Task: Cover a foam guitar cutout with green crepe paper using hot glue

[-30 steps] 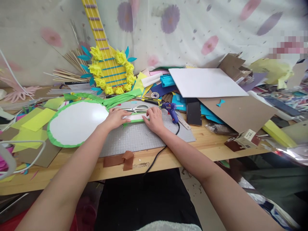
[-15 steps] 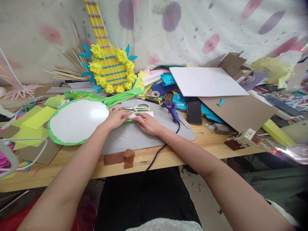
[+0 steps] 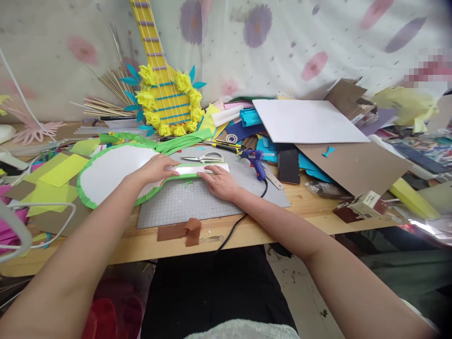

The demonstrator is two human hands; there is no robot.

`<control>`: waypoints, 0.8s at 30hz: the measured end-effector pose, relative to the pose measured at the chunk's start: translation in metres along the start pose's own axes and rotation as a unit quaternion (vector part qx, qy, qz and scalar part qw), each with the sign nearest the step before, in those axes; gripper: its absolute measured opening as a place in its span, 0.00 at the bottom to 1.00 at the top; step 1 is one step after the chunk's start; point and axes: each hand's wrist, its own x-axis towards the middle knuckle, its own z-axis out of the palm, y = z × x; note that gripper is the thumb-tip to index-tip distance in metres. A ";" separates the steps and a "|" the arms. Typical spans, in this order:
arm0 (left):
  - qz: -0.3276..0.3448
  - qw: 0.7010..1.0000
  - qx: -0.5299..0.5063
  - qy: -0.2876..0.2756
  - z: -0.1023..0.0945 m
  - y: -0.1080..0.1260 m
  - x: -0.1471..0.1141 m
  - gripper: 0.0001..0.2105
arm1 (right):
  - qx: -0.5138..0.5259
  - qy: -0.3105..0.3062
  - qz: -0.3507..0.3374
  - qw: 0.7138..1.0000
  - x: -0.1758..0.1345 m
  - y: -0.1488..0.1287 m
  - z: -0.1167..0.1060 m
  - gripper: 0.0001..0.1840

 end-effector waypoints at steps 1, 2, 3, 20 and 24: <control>0.008 1.000 0.002 0.000 0.000 0.000 -0.002 0.26 | 0.004 0.001 -0.003 1.000 0.000 0.001 -0.001 0.21; 0.012 1.000 0.004 0.005 0.000 0.000 -0.003 0.25 | 0.005 0.003 -0.003 1.000 0.001 0.002 -0.001 0.21; 0.014 1.000 0.004 0.011 0.000 0.001 -0.004 0.24 | 0.004 0.007 0.001 1.000 0.002 0.003 -0.002 0.20; 0.005 0.995 -0.095 -0.016 0.008 0.000 -0.006 0.27 | 0.026 0.009 -0.098 0.995 0.027 -0.008 0.008 0.22; 0.000 0.995 -0.094 -0.045 0.007 -0.003 -0.003 0.31 | 0.029 0.004 -0.114 0.993 0.029 -0.014 0.009 0.24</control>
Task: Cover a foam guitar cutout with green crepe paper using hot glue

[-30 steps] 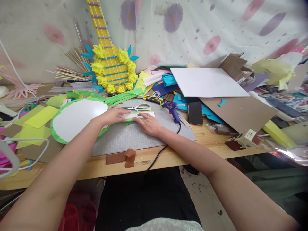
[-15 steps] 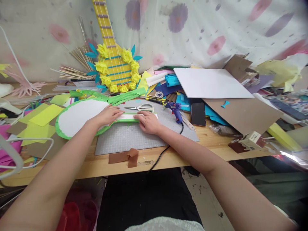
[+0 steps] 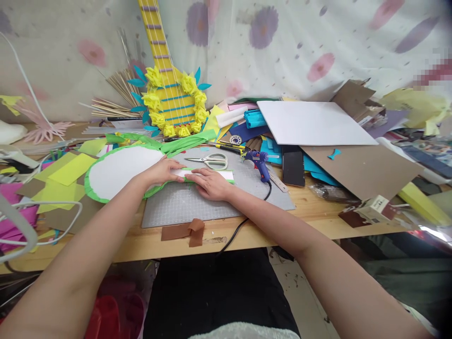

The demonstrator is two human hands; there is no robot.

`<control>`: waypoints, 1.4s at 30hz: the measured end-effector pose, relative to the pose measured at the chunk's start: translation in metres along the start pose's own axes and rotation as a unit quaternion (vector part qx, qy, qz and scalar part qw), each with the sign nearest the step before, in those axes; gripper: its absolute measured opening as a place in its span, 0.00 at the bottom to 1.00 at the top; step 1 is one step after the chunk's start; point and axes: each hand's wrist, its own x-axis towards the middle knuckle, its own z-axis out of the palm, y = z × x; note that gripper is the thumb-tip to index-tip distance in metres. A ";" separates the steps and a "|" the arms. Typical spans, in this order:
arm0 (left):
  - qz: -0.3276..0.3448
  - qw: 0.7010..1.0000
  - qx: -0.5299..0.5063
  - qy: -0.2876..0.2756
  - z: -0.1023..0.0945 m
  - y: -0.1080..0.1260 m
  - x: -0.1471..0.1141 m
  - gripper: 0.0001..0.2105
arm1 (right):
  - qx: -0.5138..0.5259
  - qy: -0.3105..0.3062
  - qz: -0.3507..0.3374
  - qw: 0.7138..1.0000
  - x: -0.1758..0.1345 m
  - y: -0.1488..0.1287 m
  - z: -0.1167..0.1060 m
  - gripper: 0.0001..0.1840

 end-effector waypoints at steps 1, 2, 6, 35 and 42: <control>0.003 1.000 0.000 -0.003 0.000 0.000 0.000 0.32 | -0.001 -0.002 -0.006 1.000 0.002 -0.001 0.000 0.24; 0.008 1.000 0.000 -0.004 0.000 -0.001 -0.001 0.33 | -0.003 -0.003 -0.009 1.000 0.003 -0.003 0.001 0.24; 0.016 1.000 0.001 -0.011 -0.002 0.000 -0.006 0.37 | -0.014 -0.003 0.004 1.000 0.005 -0.003 0.001 0.21; -0.017 0.989 0.052 0.138 0.010 0.015 -0.012 0.24 | 0.050 0.087 0.144 0.984 -0.050 0.016 -0.028 0.20; 0.074 0.987 0.116 0.084 0.019 0.030 -0.011 0.29 | -0.023 0.136 0.310 0.941 -0.097 0.031 -0.050 0.23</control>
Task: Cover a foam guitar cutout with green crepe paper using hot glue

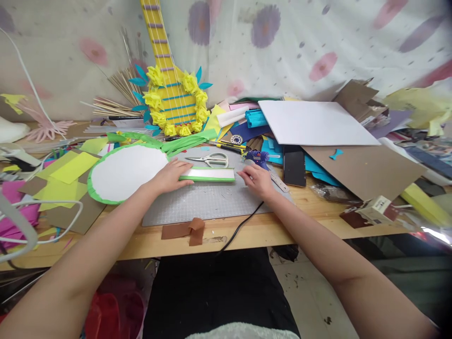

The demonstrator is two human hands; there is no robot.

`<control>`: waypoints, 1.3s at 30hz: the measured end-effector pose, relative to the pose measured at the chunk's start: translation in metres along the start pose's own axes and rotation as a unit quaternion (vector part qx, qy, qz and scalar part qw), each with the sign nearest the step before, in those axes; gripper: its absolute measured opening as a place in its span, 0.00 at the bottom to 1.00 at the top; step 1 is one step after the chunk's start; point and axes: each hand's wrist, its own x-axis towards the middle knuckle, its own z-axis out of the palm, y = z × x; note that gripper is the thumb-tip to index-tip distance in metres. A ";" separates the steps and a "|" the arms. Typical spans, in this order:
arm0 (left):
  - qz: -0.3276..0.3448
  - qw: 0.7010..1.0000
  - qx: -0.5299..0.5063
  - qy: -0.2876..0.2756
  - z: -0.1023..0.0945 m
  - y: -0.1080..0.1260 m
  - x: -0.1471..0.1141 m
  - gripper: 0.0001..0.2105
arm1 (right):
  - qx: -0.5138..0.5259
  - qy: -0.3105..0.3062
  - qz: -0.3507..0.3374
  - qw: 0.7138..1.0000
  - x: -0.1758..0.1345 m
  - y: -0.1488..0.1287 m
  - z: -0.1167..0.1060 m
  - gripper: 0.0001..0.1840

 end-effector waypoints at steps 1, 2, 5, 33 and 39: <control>0.001 1.000 0.001 -0.004 0.002 0.002 0.000 0.29 | -0.008 0.002 0.016 1.000 -0.006 0.007 -0.005 0.24; -0.005 1.000 0.001 -0.003 0.004 0.003 -0.001 0.28 | -0.015 0.002 0.035 0.999 -0.012 0.013 -0.010 0.25; -0.038 0.999 0.007 0.017 0.008 0.003 0.000 0.28 | -0.023 0.012 0.133 0.991 -0.025 0.030 -0.023 0.28; -0.138 0.990 -0.011 0.007 -0.012 0.010 0.029 0.40 | 0.380 -0.137 0.264 0.876 0.032 0.003 -0.014 0.17; -0.099 0.994 -0.020 0.034 -0.011 -0.006 0.015 0.41 | 0.382 -0.204 0.231 0.871 0.060 -0.032 0.001 0.15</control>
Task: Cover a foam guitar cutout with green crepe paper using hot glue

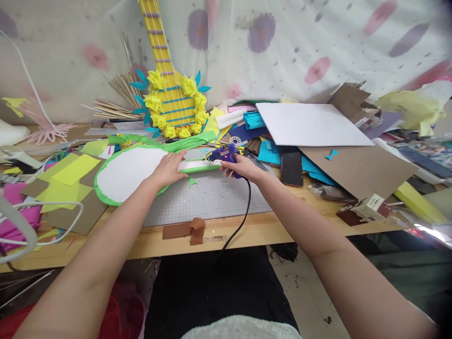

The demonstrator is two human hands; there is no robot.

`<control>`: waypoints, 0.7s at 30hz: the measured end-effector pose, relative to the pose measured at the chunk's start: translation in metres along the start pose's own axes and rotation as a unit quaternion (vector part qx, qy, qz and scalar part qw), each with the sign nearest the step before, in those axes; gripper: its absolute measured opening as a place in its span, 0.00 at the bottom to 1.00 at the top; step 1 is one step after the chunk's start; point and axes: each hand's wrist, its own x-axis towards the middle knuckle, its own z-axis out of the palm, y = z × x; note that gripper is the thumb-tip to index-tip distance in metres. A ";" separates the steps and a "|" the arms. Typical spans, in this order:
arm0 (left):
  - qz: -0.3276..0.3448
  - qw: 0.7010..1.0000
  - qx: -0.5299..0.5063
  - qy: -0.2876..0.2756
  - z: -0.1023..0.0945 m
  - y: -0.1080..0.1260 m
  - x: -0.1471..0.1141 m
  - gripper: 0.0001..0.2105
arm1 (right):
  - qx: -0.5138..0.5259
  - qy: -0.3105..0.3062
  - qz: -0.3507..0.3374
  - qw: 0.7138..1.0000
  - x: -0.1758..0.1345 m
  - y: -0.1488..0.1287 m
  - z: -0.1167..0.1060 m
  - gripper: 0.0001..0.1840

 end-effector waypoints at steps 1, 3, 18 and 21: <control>-0.001 1.000 -0.008 0.005 0.001 -0.001 -0.002 0.41 | -0.008 -0.004 -0.001 1.000 0.003 -0.002 0.006 0.16; -0.006 1.000 -0.023 0.009 0.003 0.000 -0.005 0.40 | -0.024 -0.009 0.000 1.000 0.009 -0.007 0.017 0.17; -0.036 0.997 -0.075 0.008 0.008 -0.003 -0.001 0.39 | -0.219 0.039 -0.049 0.974 0.014 -0.030 0.043 0.21; -0.038 0.996 -0.074 0.012 0.009 -0.004 0.000 0.39 | -0.254 0.049 -0.077 0.963 0.011 -0.029 0.041 0.19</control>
